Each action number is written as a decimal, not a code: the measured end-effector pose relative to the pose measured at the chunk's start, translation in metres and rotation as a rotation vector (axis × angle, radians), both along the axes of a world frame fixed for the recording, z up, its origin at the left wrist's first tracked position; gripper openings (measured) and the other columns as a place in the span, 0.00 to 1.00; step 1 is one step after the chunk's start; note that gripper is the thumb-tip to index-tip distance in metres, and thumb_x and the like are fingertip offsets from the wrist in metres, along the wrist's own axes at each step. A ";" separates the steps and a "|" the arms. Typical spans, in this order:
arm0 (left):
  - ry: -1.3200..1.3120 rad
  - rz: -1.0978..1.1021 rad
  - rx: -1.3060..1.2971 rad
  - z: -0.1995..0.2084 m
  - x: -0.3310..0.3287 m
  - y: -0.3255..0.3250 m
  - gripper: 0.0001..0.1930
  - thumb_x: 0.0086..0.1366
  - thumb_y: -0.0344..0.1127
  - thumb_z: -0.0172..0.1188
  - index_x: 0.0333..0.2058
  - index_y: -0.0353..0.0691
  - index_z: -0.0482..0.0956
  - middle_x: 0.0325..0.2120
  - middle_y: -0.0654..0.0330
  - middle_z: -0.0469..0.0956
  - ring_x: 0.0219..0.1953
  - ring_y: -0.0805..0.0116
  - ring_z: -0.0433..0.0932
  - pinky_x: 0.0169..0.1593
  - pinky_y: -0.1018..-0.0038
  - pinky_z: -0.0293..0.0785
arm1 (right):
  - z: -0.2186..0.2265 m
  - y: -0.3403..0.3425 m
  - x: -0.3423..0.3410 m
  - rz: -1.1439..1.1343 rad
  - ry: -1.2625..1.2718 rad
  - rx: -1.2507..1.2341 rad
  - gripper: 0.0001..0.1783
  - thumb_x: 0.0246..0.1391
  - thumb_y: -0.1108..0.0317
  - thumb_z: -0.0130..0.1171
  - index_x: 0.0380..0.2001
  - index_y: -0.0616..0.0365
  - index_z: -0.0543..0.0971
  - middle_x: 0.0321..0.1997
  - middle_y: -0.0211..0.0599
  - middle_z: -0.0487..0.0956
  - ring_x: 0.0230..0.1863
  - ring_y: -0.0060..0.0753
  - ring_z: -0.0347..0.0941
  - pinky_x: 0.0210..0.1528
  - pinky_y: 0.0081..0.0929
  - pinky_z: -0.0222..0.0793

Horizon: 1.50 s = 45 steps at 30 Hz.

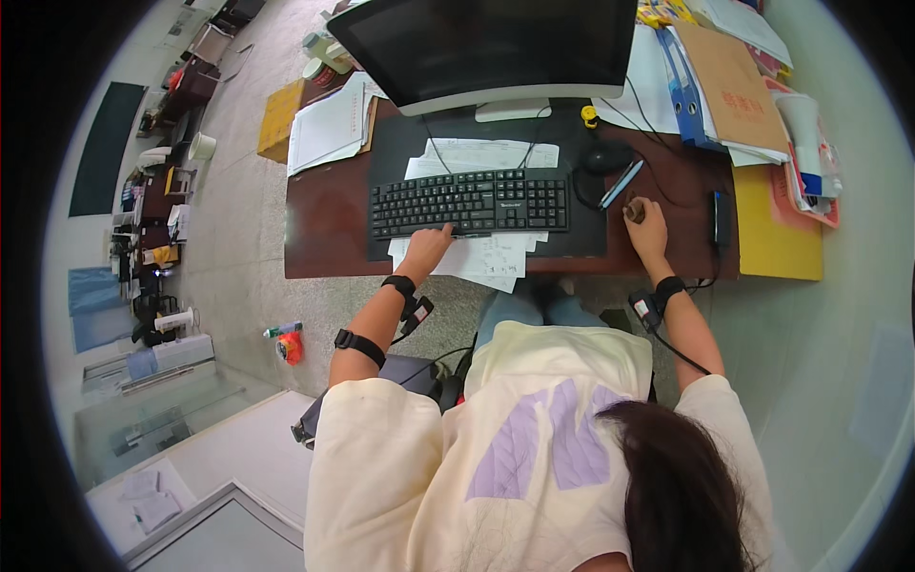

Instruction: Wiping down various office objects including a monitor, desk surface, mini fan, and a kettle with a cleaning cloth.

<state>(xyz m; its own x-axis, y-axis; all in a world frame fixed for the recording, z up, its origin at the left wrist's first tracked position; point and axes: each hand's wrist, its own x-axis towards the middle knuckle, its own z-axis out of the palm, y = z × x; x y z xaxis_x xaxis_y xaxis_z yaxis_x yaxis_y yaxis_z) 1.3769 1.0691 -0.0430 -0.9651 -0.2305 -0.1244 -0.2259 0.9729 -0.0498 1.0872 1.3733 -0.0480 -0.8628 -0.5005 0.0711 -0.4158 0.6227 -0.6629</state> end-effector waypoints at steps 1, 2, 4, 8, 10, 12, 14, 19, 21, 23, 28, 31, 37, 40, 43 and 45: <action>0.002 0.006 -0.004 0.000 0.000 -0.003 0.12 0.57 0.42 0.54 0.30 0.39 0.66 0.12 0.57 0.73 0.18 0.59 0.76 0.20 0.69 0.69 | 0.000 0.001 0.000 -0.003 -0.013 0.011 0.16 0.43 0.65 0.60 0.38 0.55 0.73 0.37 0.40 0.71 0.40 0.46 0.69 0.40 0.37 0.66; -0.024 -0.007 0.016 0.000 0.000 -0.005 0.12 0.57 0.41 0.54 0.31 0.39 0.66 0.13 0.57 0.73 0.19 0.58 0.76 0.20 0.68 0.70 | 0.000 0.002 0.000 0.003 -0.011 0.007 0.16 0.43 0.65 0.60 0.38 0.55 0.73 0.37 0.40 0.71 0.40 0.46 0.69 0.40 0.37 0.66; -0.051 -0.017 0.033 -0.001 0.004 -0.009 0.12 0.57 0.41 0.54 0.31 0.39 0.67 0.13 0.56 0.74 0.19 0.57 0.76 0.21 0.68 0.70 | -0.001 0.002 -0.001 0.000 -0.006 0.001 0.17 0.43 0.65 0.60 0.39 0.55 0.72 0.37 0.40 0.70 0.41 0.46 0.69 0.40 0.37 0.66; 0.014 -0.093 0.040 -0.008 0.020 -0.016 0.10 0.57 0.38 0.53 0.35 0.40 0.68 0.15 0.54 0.74 0.20 0.55 0.76 0.23 0.65 0.71 | 0.001 0.000 -0.002 0.021 -0.013 -0.010 0.17 0.43 0.66 0.60 0.39 0.54 0.72 0.38 0.40 0.70 0.41 0.46 0.69 0.41 0.37 0.66; 0.007 -0.081 0.040 -0.007 0.023 -0.014 0.10 0.56 0.37 0.53 0.36 0.41 0.68 0.16 0.54 0.75 0.20 0.55 0.76 0.24 0.64 0.71 | 0.001 -0.001 -0.003 0.033 -0.025 0.003 0.16 0.44 0.66 0.59 0.39 0.54 0.72 0.38 0.40 0.70 0.41 0.47 0.69 0.41 0.37 0.66; -0.032 0.049 0.145 -0.001 0.017 -0.007 0.09 0.54 0.35 0.53 0.34 0.41 0.71 0.15 0.54 0.74 0.20 0.54 0.76 0.25 0.62 0.71 | 0.001 0.000 -0.005 0.030 -0.030 0.019 0.16 0.45 0.65 0.59 0.39 0.54 0.72 0.38 0.41 0.70 0.41 0.47 0.69 0.41 0.37 0.66; -0.093 0.014 0.146 0.009 0.011 -0.004 0.08 0.53 0.35 0.54 0.32 0.40 0.71 0.16 0.53 0.74 0.21 0.53 0.76 0.26 0.62 0.71 | -0.002 0.001 -0.008 0.034 -0.031 0.030 0.15 0.45 0.65 0.59 0.39 0.55 0.72 0.38 0.41 0.70 0.41 0.47 0.69 0.40 0.38 0.66; 0.389 -0.153 0.431 0.050 -0.038 0.015 0.11 0.52 0.36 0.57 0.30 0.37 0.70 0.24 0.53 0.74 0.24 0.55 0.74 0.30 0.64 0.71 | 0.002 0.001 -0.016 0.009 -0.047 -0.205 0.17 0.47 0.64 0.59 0.41 0.55 0.73 0.36 0.41 0.73 0.39 0.43 0.71 0.41 0.32 0.66; 0.385 0.081 0.668 0.052 -0.065 0.022 0.11 0.54 0.36 0.56 0.31 0.36 0.69 0.24 0.52 0.73 0.24 0.55 0.74 0.30 0.66 0.71 | 0.026 -0.020 -0.007 0.053 -0.032 -0.342 0.18 0.48 0.63 0.59 0.43 0.56 0.73 0.38 0.40 0.74 0.41 0.39 0.71 0.43 0.30 0.66; 0.357 0.303 0.910 0.055 -0.095 0.032 0.11 0.56 0.36 0.55 0.32 0.35 0.69 0.23 0.52 0.73 0.24 0.54 0.74 0.30 0.68 0.72 | 0.060 -0.047 0.011 0.068 -0.094 -0.544 0.21 0.49 0.61 0.59 0.46 0.58 0.71 0.41 0.38 0.75 0.43 0.32 0.71 0.45 0.27 0.65; 0.403 0.221 1.205 0.079 -0.179 0.092 0.10 0.62 0.34 0.49 0.35 0.32 0.65 0.26 0.53 0.74 0.23 0.68 0.74 0.26 0.74 0.69 | 0.033 -0.096 0.011 -0.138 -0.903 -0.992 0.18 0.48 0.63 0.60 0.40 0.59 0.73 0.40 0.34 0.75 0.41 0.25 0.71 0.43 0.23 0.66; 0.483 -0.019 1.057 0.052 -0.180 0.104 0.09 0.63 0.35 0.48 0.34 0.33 0.65 0.22 0.57 0.71 0.19 0.75 0.68 0.21 0.76 0.65 | 0.045 -0.106 0.018 -0.309 -1.123 -1.159 0.10 0.47 0.66 0.60 0.32 0.57 0.74 0.33 0.32 0.76 0.34 0.26 0.73 0.35 0.23 0.69; -0.067 0.229 1.709 0.062 -0.195 0.119 0.09 0.66 0.38 0.45 0.32 0.39 0.64 0.20 0.64 0.67 0.18 0.79 0.63 0.20 0.81 0.61 | 0.026 -0.073 0.004 -0.630 -1.178 -1.325 0.11 0.48 0.58 0.58 0.27 0.53 0.75 0.28 0.29 0.76 0.29 0.27 0.72 0.32 0.27 0.68; -0.336 0.364 1.993 0.066 -0.214 0.111 0.09 0.66 0.38 0.46 0.32 0.38 0.64 0.22 0.63 0.67 0.19 0.79 0.63 0.20 0.81 0.63 | 0.029 -0.055 -0.016 -0.827 -1.063 -1.420 0.12 0.49 0.55 0.57 0.28 0.52 0.75 0.28 0.28 0.76 0.29 0.28 0.72 0.32 0.28 0.68; -0.359 0.217 1.743 0.066 -0.229 0.113 0.08 0.65 0.37 0.46 0.33 0.39 0.65 0.20 0.64 0.67 0.17 0.78 0.63 0.20 0.81 0.63 | 0.009 0.019 -0.055 -0.662 -0.808 -1.579 0.11 0.51 0.57 0.55 0.28 0.53 0.74 0.29 0.31 0.76 0.30 0.30 0.72 0.34 0.29 0.69; -0.259 0.220 1.599 0.048 -0.230 0.097 0.09 0.64 0.38 0.48 0.32 0.37 0.66 0.18 0.62 0.69 0.18 0.75 0.67 0.21 0.78 0.65 | 0.027 0.047 -0.061 -0.582 -0.846 -1.591 0.10 0.52 0.59 0.55 0.27 0.54 0.74 0.29 0.34 0.76 0.31 0.33 0.73 0.37 0.30 0.70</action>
<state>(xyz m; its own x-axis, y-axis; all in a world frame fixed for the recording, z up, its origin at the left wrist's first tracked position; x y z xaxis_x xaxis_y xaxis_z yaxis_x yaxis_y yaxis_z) 1.1464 1.1662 0.0051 -0.8496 0.1618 -0.5019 -0.5056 0.0205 0.8625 1.0258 1.4198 -0.0212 -0.9279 -0.0785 -0.3645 0.2901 -0.7662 -0.5734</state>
